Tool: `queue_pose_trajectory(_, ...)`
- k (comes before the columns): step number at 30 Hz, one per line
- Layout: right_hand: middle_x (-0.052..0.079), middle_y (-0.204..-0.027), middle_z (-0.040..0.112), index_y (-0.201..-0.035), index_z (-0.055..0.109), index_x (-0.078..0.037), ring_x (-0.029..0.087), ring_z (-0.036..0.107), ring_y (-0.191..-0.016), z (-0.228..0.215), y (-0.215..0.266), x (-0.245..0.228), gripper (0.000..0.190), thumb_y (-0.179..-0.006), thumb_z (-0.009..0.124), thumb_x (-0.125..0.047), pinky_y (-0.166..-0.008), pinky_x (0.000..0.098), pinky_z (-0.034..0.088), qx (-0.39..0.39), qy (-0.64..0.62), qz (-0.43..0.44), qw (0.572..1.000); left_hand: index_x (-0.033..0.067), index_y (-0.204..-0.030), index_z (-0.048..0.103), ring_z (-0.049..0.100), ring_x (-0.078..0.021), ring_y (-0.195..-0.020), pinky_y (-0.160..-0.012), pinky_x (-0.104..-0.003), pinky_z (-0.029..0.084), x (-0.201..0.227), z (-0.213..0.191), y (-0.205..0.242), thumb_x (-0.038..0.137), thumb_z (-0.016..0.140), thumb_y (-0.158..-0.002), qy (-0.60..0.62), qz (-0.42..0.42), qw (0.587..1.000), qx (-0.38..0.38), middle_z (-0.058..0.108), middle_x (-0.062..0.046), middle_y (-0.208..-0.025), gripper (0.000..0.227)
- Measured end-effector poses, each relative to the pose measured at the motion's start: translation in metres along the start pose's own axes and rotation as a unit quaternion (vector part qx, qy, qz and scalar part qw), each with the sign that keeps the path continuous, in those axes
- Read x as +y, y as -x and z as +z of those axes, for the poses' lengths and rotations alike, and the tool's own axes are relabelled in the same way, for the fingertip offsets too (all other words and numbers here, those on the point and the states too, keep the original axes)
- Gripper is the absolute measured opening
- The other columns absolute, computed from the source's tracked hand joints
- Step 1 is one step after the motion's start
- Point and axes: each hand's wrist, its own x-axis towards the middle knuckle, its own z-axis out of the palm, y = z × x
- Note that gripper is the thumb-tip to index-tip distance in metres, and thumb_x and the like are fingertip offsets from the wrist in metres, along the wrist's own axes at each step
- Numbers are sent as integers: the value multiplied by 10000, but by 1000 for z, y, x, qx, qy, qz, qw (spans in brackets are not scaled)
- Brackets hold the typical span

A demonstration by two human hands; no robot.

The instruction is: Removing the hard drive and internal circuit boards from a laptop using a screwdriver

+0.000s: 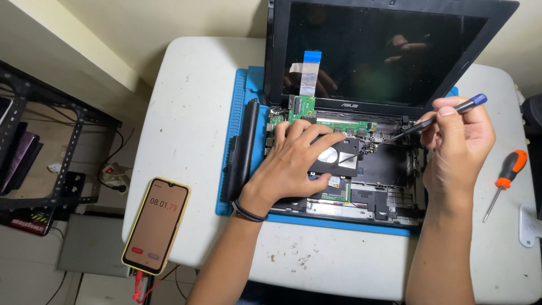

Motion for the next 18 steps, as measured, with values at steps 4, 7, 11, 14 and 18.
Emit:
queue_pose_trajectory(4, 56, -817, 609, -1113, 606, -113, 62, 480, -625, 1, 2, -1, 79, -1099, 566, -180, -572, 171, 367, -13, -1, -11, 1000, 189, -1364, 578, 482, -274, -1059, -921, -470, 335, 0, 5, 0, 292, 744, -775, -15, 2, 1000, 13, 593, -49, -1249, 620)
queue_pose_trajectory(7, 65, -808, 615, -1110, 602, -119, 69, 493, -624, 2, 2, -2, 77, -1091, 546, -170, -569, 170, 354, -4, -1, -3, 1000, 185, -1339, 583, 484, -292, -1049, -928, -468, 345, 0, 7, 0, 304, 732, -782, 2, 4, 1000, 23, 581, -59, -1214, 589)
queue_pose_trajectory(11, 48, -814, 610, -1113, 602, -139, 58, 508, -632, 0, 0, 1, 76, -1087, 560, -197, -560, 162, 347, 8, 3, 6, 1000, 185, -1321, 586, 480, -295, -1082, -965, -495, 341, -1, 12, 0, 313, 755, -759, -11, 4, 1000, 26, 567, -74, -1238, 601)
queue_pose_trajectory(14, 44, -824, 615, -1116, 603, -144, 52, 511, -634, 1, 1, 2, 72, -1092, 569, -203, -556, 155, 350, 7, 5, 6, 1000, 187, -1325, 583, 485, -294, -1108, -977, -508, 334, -2, 12, 1, 328, 760, -749, -15, 3, 1000, 24, 569, -83, -1270, 619)
queue_pose_trajectory(18, 43, -857, 635, -1148, 589, -160, 52, 529, -657, 3, 4, 2, 116, -1092, 597, -262, -572, 154, 364, -3, 12, -7, 1000, 187, -1317, 584, 511, -255, -1083, -915, -448, 300, 2, -9, 0, 336, 600, -783, 44, -19, 998, 41, 596, -39, -1287, 556)
